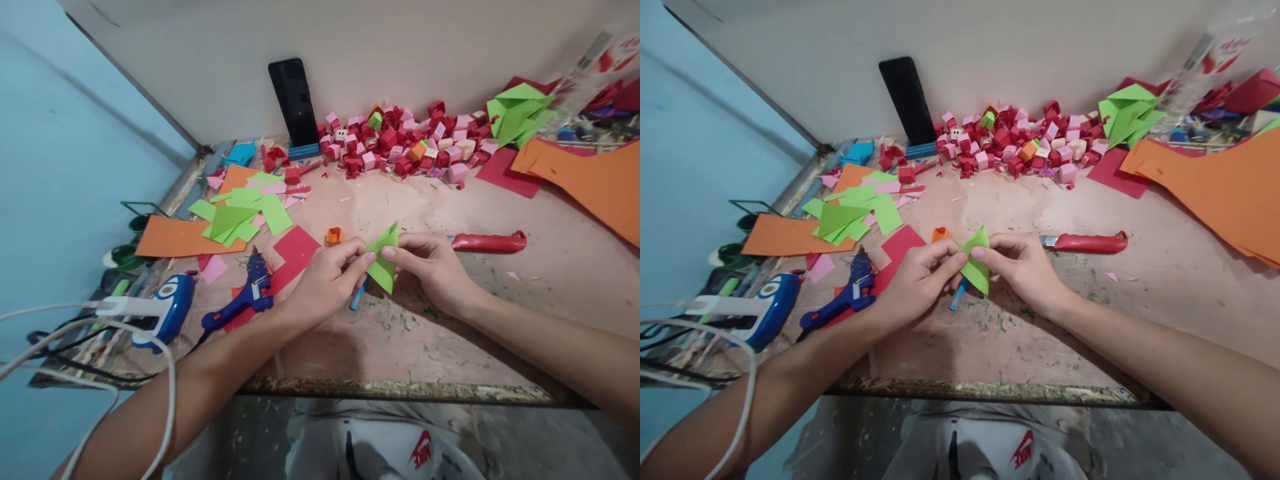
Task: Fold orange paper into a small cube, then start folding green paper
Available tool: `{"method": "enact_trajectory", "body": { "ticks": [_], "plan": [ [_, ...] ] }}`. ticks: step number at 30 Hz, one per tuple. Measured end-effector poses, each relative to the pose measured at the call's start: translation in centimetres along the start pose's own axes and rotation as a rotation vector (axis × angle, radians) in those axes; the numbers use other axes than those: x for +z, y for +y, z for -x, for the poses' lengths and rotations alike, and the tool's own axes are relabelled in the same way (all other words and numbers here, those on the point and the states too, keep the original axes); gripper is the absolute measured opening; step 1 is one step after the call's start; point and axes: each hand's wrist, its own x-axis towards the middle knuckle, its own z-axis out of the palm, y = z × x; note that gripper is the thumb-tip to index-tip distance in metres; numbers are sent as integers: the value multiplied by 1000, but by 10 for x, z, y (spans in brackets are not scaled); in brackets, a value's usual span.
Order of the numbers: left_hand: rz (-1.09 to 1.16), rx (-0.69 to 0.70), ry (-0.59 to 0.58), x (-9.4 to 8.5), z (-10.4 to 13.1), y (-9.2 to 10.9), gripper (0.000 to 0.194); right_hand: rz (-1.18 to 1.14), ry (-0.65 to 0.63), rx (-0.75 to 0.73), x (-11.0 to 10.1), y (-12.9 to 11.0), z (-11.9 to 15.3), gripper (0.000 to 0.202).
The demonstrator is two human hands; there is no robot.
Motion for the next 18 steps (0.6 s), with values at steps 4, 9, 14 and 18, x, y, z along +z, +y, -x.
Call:
{"method": "enact_trajectory", "body": {
  "ticks": [4,9,14,18],
  "plan": [
    [-115,22,1,-1,0,2,34,2,15,-3,1,-1,1,28],
    [-139,24,7,-1,0,2,37,-6,11,-5,1,-1,1,33],
    [-132,25,-18,-1,1,2,38,-3,9,-2,0,0,1,31],
    [-55,-22,-20,2,0,3,35,1,26,-23,-2,3,0,28]
  ]
}}
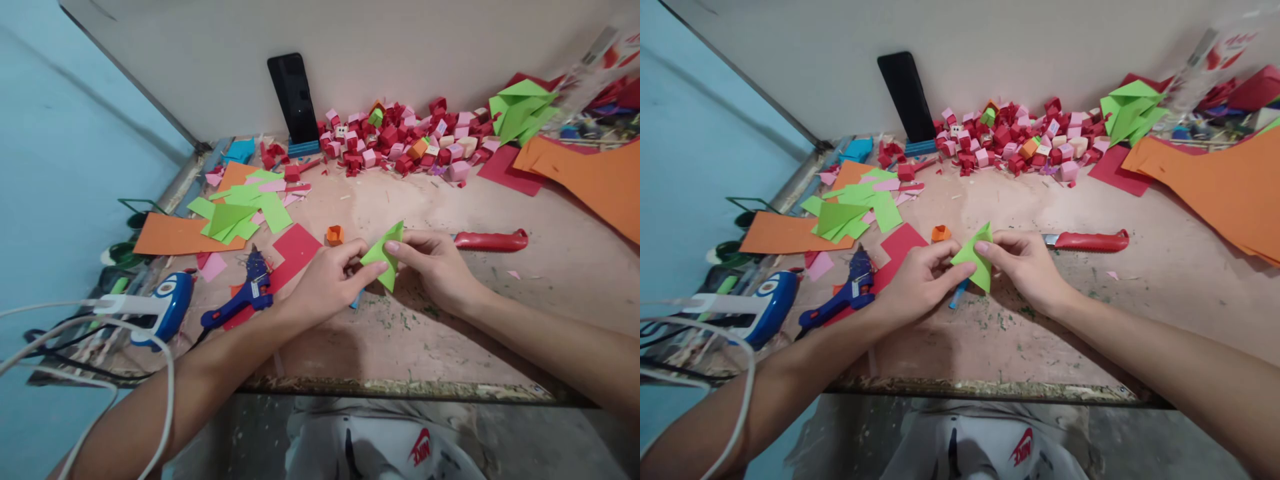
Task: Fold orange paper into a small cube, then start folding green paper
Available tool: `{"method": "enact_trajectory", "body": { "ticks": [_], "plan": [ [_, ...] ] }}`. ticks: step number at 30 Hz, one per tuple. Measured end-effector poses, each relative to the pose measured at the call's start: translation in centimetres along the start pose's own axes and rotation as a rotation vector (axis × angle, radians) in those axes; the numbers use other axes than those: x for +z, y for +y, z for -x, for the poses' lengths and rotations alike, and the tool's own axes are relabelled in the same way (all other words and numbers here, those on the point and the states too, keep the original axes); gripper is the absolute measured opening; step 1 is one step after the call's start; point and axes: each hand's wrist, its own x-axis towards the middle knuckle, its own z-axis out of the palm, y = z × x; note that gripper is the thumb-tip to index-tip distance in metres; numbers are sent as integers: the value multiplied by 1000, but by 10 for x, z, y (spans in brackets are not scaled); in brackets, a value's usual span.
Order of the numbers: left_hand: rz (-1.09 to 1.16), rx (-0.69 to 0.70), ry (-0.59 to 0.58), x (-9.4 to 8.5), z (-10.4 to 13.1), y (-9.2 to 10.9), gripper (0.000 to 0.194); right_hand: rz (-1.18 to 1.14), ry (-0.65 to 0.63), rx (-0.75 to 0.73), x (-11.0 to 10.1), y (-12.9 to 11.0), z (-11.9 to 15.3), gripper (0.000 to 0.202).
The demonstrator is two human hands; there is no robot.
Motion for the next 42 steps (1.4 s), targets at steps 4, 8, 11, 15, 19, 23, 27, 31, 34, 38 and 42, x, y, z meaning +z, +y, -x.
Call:
{"method": "enact_trajectory", "body": {
  "ticks": [4,8,11,15,19,23,27,31,34,38,42],
  "plan": [
    [127,-50,-16,3,-1,2,36,4,31,-1,-1,1,-1,28],
    [171,-63,-20,3,-1,3,37,-3,40,7,1,0,0,29],
    [167,-73,-17,2,-1,4,32,-40,14,31,1,-1,0,25],
    [181,-85,-16,3,-2,3,27,-42,17,44,1,0,0,23],
    [232,-88,-16,4,-2,3,28,-31,8,38,1,0,0,19],
    [248,-97,-27,3,-2,4,31,-49,8,47,0,2,0,15],
    [242,-92,-23,3,-2,1,36,-48,15,51,0,2,0,15],
    [239,-90,-27,3,-2,-1,37,-15,18,36,0,0,0,16],
    [223,-79,-27,3,-2,0,36,-6,17,27,1,-1,0,19],
    [171,-49,-28,2,-1,-1,36,-6,15,41,3,-2,1,19],
    [125,-30,-26,0,-1,-4,42,3,-18,40,3,-3,2,21]
  ]
}}
